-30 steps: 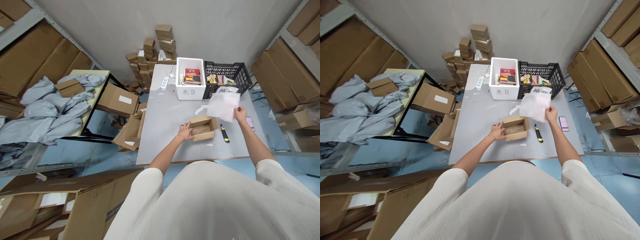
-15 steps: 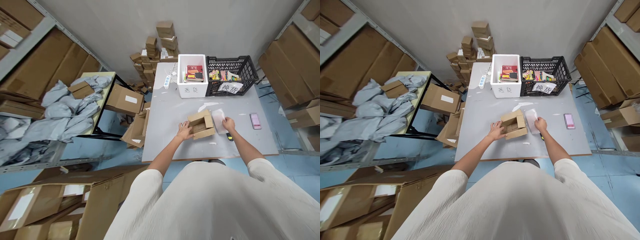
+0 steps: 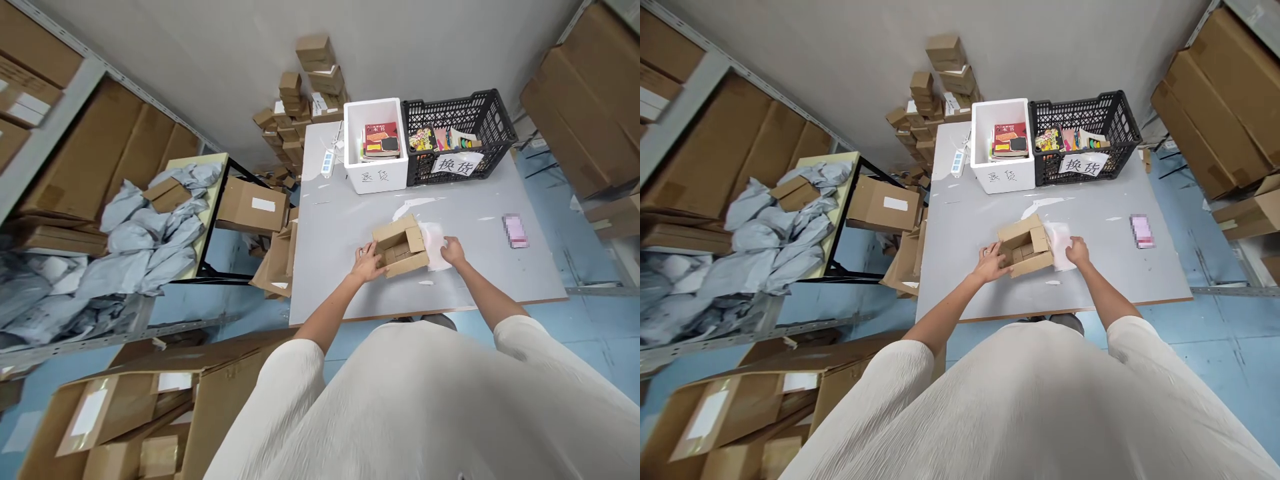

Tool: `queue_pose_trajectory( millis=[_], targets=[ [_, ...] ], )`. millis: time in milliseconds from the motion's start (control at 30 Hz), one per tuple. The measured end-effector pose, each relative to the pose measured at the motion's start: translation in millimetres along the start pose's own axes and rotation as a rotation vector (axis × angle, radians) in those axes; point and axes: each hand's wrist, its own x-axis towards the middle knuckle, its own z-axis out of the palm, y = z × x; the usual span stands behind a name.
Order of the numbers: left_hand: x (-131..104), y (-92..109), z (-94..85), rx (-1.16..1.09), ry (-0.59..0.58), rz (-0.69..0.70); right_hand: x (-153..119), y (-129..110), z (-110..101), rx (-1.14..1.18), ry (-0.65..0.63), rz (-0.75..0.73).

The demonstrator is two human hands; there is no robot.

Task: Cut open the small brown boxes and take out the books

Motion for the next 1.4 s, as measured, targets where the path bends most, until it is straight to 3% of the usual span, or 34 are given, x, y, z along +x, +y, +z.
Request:
queue_pose_trajectory(
  millis=[100, 167, 333, 400, 533, 767, 1100, 1267, 1400],
  targets=[
    [1.5, 3.5, 2.8, -0.06, -0.004, -0.028, -9.3, -10.6, 5.2, 0.152, -0.133, -0.248],
    [1.9, 5.0, 6.4, -0.14, 0.027, -0.09, -13.3, -19.0, 8.6, 0.243, -0.236, -0.327],
    [-2.1, -0.6, 15.3, -0.493, 0.193, -0.399, -12.8, -36.5, 8.4, 0.429, -0.358, -0.231],
    [-4.7, -5.3, 15.8, -0.656, 0.22, -0.412, -11.2, -46.3, 7.1, 0.523, -0.438, -0.162],
    [-7.9, -13.9, 11.9, -0.838, 0.288, -0.312, -9.4, -77.9, 10.4, 0.651, -0.528, -0.076],
    [-5.5, -47.7, 5.5, -0.832, 0.433, -0.313, 5.8, -141.6, 37.4, 0.553, -0.406, -0.225],
    [2.0, -122.5, -19.7, -0.758, 0.56, -0.358, 32.2, -218.9, 79.3, 0.689, -0.499, -0.205],
    [1.4, -134.2, -23.9, -0.659, 0.538, -0.462, 33.3, -222.6, 74.9, 0.66, -0.533, -0.121],
    [1.6, -108.5, -29.3, -0.45, 0.602, -0.435, 34.6, -192.0, 52.6, 0.599, -0.49, -0.059]
  ],
)
